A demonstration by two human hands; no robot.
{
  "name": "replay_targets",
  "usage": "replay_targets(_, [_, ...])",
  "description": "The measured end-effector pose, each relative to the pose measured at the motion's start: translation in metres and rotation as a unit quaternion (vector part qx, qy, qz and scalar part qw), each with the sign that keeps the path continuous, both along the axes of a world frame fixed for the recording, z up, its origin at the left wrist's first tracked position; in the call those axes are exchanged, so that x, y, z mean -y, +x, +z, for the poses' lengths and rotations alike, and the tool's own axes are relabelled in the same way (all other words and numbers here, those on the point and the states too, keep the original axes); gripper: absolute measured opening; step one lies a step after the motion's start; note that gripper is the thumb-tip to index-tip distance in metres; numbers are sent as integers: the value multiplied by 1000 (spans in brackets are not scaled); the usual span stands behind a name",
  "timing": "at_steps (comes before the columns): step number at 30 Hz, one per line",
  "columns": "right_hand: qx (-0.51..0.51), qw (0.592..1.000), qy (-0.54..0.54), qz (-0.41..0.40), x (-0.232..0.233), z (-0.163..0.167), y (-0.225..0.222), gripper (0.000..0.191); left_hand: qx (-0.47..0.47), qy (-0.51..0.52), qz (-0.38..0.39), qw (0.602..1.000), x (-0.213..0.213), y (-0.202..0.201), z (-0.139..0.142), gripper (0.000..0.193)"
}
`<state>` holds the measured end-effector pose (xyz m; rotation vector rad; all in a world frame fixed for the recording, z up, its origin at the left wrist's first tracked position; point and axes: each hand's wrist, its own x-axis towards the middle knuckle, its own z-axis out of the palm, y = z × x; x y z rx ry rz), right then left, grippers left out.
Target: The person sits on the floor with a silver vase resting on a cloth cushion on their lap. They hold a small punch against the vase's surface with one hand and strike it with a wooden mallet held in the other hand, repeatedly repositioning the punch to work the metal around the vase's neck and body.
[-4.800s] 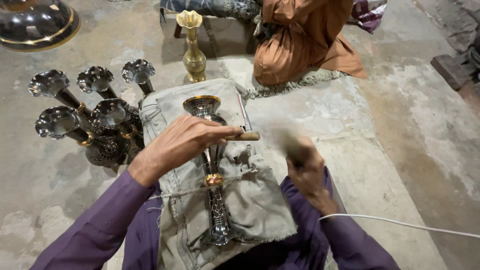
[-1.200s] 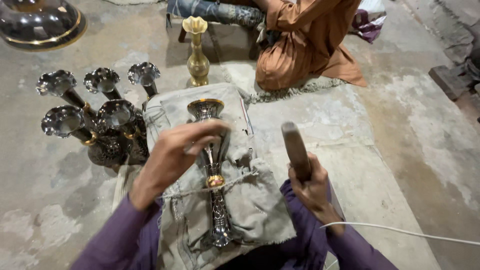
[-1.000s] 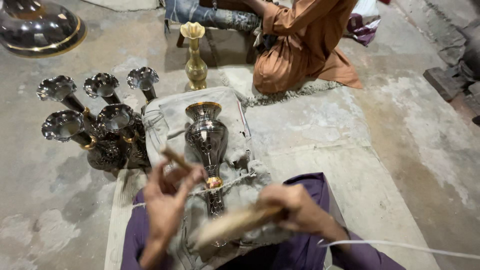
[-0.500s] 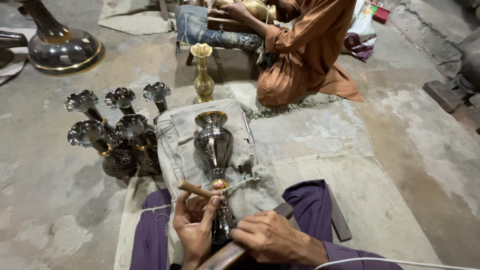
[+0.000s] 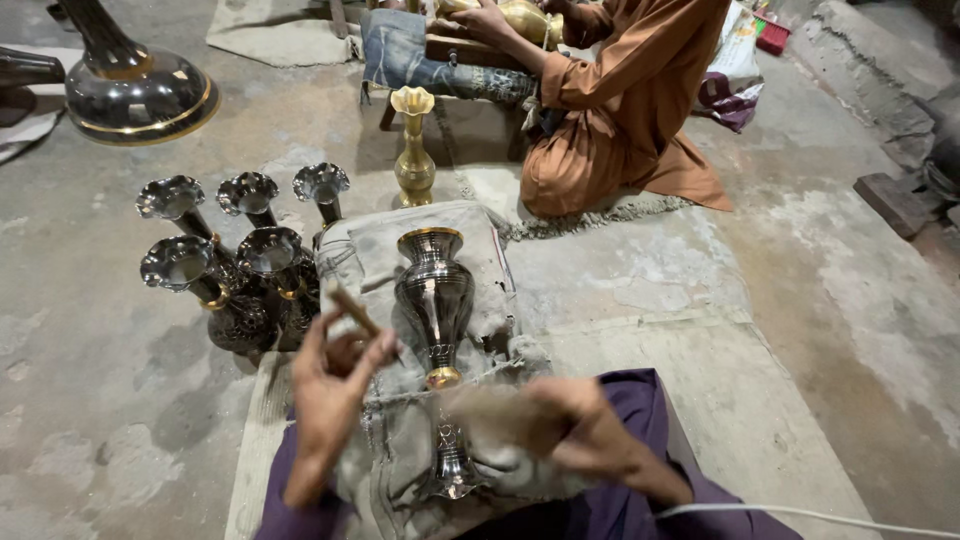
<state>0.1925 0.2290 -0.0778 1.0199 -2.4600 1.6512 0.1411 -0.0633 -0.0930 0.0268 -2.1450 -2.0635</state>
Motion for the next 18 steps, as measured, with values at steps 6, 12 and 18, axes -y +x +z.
replay_targets(6, [100, 973, -191, -87, -18, -48, -33, 17, -60, 75, -76, 992, -12, -63, 24, 57])
replay_targets(12, [210, 959, -141, -127, -34, -56, -58, 26, -183, -45, -119, 975, -29, -91, 26, 48])
replay_targets(18, [87, 967, 4, -241, -71, -1, -79, 56, -161, -99, -160, 969, -29, -106, 32, 55])
